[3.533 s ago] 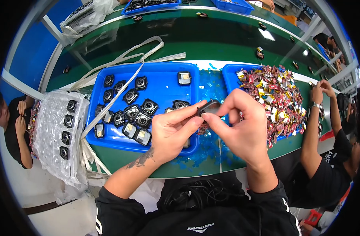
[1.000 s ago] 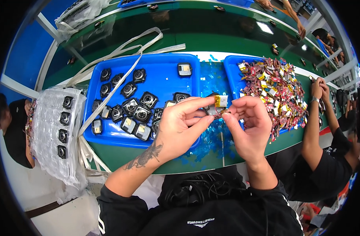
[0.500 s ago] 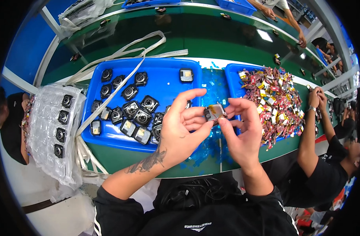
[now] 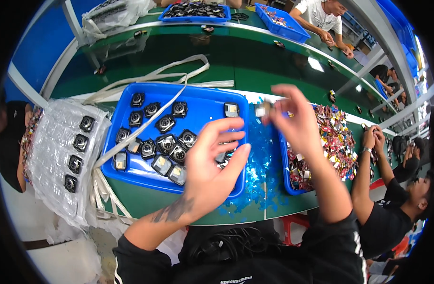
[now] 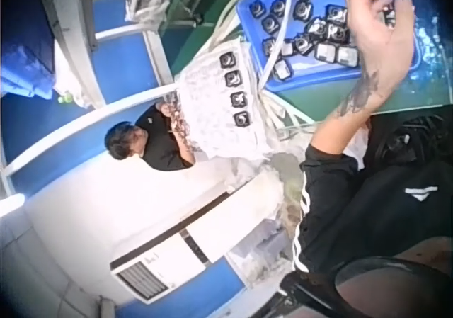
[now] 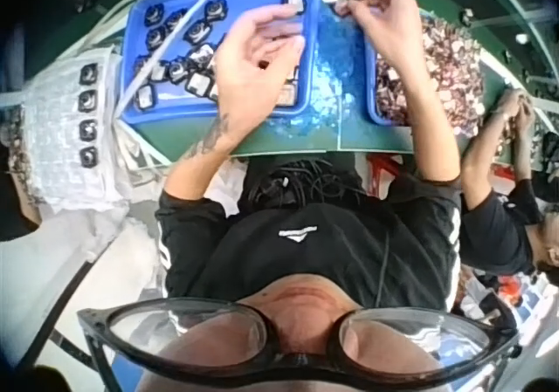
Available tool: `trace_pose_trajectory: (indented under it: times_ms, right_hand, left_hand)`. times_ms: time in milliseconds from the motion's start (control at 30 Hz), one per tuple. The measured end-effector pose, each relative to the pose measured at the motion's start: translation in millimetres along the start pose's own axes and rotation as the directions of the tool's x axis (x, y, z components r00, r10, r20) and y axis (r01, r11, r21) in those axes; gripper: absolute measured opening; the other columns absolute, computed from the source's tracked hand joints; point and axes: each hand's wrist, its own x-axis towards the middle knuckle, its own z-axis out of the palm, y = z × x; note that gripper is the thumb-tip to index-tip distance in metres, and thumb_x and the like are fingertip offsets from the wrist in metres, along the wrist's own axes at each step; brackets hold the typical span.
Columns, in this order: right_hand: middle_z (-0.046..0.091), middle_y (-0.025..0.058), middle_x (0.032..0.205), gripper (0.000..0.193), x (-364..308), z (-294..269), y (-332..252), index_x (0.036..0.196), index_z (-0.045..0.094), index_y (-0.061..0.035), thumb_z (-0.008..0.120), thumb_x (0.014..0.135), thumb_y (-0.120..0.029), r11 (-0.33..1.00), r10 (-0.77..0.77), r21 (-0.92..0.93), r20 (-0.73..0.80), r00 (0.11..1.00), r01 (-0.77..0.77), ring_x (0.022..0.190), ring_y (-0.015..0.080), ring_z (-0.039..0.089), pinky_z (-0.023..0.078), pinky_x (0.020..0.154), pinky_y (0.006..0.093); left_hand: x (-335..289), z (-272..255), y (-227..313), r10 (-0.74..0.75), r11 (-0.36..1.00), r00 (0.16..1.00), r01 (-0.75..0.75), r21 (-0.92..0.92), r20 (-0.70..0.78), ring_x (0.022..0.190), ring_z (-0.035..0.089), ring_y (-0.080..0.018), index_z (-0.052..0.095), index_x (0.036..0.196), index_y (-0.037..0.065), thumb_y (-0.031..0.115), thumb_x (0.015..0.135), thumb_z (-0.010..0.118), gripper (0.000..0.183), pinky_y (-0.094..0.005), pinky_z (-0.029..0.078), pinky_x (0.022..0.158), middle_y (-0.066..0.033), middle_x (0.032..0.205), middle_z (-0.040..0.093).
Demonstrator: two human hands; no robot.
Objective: The worker is assembling small electronic units by inserting components like batteries or speakers into plastic housings and applying adhesive strips.
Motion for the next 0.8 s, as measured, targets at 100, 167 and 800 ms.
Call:
trace_pose_trajectory:
  times_ms: [100, 167, 800]
  right_hand:
    - [0.068, 0.0097, 0.082, 0.039, 87.2, -39.8, 40.2, 0.118, 0.054, 0.0042, 0.066, 0.081, 0.003, 0.964, 0.259, 0.068, 0.002, 0.966, -0.259, 0.084, 0.0175, 0.069, 0.056, 0.074, 0.0271]
    - [0.065, 0.0157, 0.099, 0.043, 131.8, -43.0, 76.0, 0.113, 0.057, 0.0049, 0.073, 0.073, 0.008, 0.927, 0.375, 0.018, -0.049, 0.926, -0.375, 0.089, 0.0216, 0.069, 0.060, 0.073, 0.0295]
    - [0.063, 0.0132, 0.089, 0.027, 46.9, 35.7, 26.1, 0.088, 0.068, -0.0084, 0.080, 0.071, -0.026, 0.627, -0.198, -0.595, 0.502, 0.842, 0.502, 0.092, 0.0327, 0.062, 0.052, 0.080, 0.0426]
  left_hand:
    - [-9.9, -41.7, 103.4, 0.230, 0.760, 0.809, -0.497, 0.420, 0.541, 0.079, 0.066, -0.0215, 0.064, 0.080, 0.003, 0.003, 0.082, 0.066, 0.003, -0.0288, 0.053, 0.068, -0.0122, 0.094, 0.066]
    - [-13.8, -69.6, 120.1, 0.567, 0.770, 0.520, -0.609, -0.188, 0.639, 0.077, 0.061, -0.0266, 0.059, 0.109, 0.004, 0.019, 0.095, 0.054, 0.021, -0.0336, 0.050, 0.070, -0.0090, 0.102, 0.059]
    - [10.8, -46.2, 95.6, 0.703, 0.683, 0.708, -0.648, 0.338, -0.063, 0.067, 0.060, -0.0221, 0.052, 0.118, -0.005, 0.004, 0.090, 0.047, 0.030, -0.0313, 0.051, 0.065, -0.0144, 0.082, 0.062]
